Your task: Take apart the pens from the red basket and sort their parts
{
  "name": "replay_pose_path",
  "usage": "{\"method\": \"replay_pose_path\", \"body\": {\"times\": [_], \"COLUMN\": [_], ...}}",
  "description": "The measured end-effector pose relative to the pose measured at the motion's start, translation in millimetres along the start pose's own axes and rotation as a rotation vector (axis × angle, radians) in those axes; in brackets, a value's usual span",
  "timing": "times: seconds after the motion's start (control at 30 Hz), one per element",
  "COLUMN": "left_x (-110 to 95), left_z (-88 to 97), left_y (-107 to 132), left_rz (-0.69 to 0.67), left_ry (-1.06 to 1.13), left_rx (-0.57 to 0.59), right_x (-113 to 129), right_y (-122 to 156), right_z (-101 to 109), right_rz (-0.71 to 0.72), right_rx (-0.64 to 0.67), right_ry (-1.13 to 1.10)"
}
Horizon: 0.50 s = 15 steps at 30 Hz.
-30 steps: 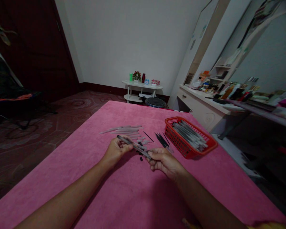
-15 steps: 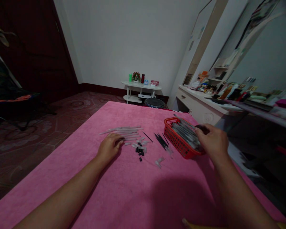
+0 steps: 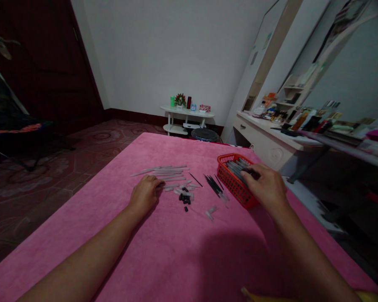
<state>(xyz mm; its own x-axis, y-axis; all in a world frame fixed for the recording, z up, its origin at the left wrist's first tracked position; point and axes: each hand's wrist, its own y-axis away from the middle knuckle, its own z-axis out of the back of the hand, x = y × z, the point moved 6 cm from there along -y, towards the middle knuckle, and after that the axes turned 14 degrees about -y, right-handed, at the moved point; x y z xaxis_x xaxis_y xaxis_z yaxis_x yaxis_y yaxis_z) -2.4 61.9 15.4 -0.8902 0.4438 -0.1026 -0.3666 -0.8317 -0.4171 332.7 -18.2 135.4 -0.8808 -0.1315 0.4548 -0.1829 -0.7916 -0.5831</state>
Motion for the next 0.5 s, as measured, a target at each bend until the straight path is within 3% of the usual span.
{"method": "replay_pose_path", "body": {"times": [0.1,0.2,0.33,0.5], "left_x": [-1.6,-3.5,-5.3,-6.3], "left_z": [1.7,4.5,4.9,3.3], "left_y": [1.1,1.8,1.3,0.9], "left_rz": [0.001,-0.004,-0.019,-0.001], "left_ry": [-0.066,-0.072,-0.033,-0.025], "left_rx": [0.009,-0.017,-0.028,0.007], "right_x": [32.1,47.9,39.5,16.2], "right_y": [10.6,27.5,44.6,52.9], "right_z": [-25.3,-55.5,-83.2,-95.5], "right_rz": [0.150,0.158,0.014,-0.108], "right_rx": [0.203,0.413,0.477,0.510], "right_ry": [-0.145,-0.139,0.071,0.284]}}
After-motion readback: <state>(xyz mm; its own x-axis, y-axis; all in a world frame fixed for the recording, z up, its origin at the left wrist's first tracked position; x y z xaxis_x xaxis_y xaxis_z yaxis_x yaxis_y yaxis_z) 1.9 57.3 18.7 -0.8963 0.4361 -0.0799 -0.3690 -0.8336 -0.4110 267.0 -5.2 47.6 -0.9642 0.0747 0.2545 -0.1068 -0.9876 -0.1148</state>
